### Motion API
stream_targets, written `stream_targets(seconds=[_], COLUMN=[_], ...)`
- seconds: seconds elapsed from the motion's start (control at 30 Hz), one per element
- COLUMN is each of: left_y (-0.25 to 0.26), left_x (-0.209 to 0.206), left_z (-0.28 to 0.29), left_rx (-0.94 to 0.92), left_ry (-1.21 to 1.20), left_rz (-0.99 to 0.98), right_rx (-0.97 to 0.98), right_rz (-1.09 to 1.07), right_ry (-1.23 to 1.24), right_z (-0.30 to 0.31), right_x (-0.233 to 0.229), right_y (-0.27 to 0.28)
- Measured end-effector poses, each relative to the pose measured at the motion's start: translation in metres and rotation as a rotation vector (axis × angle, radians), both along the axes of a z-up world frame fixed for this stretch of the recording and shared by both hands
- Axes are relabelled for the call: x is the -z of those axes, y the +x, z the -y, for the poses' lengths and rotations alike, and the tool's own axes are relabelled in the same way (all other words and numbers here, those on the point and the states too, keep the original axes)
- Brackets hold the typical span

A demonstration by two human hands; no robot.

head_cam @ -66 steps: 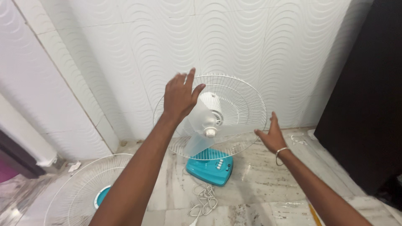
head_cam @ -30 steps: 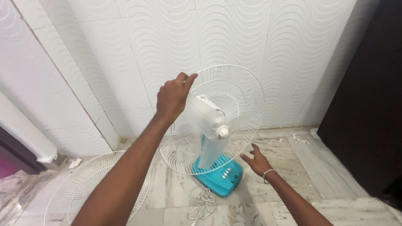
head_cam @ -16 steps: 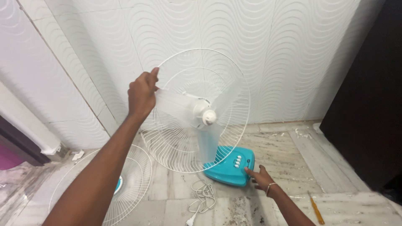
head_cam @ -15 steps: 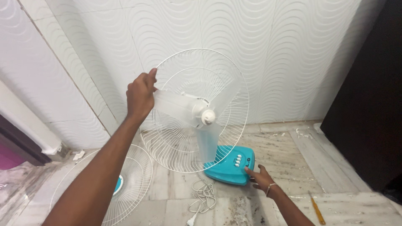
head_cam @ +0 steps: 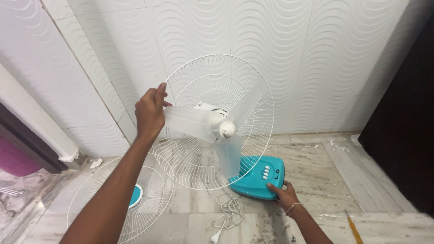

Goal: The person assembles a table fan by attaching the front grille, fan blades, and rear grille to the motor housing. They use a screwdriver to tighten the central nut securing the blades.

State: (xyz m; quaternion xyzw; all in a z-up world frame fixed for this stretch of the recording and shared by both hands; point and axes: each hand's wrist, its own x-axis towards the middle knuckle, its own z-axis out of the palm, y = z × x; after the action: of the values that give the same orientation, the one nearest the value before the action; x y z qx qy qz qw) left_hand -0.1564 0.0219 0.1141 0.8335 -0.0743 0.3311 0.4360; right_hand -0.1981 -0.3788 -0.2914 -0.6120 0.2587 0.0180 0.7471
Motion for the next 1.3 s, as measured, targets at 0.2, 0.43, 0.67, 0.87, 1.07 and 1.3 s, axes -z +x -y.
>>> stream_targets(seconds=[0.2, 0.43, 0.67, 0.87, 1.07, 1.3], left_y=[-0.016, -0.025, -0.014, -0.014, -0.033, -0.016], left_x=[0.003, 0.022, 0.087, 0.164, 0.228, 0.257], left_z=[-0.01, -0.024, -0.036, -0.027, -0.013, -0.015], left_rx=[-0.025, -0.099, -0.123, -0.1, -0.169, -0.148], left_ry=[-0.03, -0.077, -0.289, -0.487, -0.635, -0.665], left_rz=[0.008, -0.051, -0.05, -0.163, -0.36, -0.423], right_rx=[0.173, 0.293, 0.12, 0.013, 0.013, -0.014], right_rz=[0.143, 0.3, 0.429, 0.332, 0.226, 0.144], right_ry=[0.153, 0.104, -0.388, -0.713, -0.883, -1.097], right_z=[-0.024, -0.019, 0.067, 0.103, 0.115, 0.11], right_x=[-0.011, -0.016, -0.085, -0.125, -0.135, -0.145], right_y=[-0.018, -0.023, -0.02, -0.028, -0.038, -0.03])
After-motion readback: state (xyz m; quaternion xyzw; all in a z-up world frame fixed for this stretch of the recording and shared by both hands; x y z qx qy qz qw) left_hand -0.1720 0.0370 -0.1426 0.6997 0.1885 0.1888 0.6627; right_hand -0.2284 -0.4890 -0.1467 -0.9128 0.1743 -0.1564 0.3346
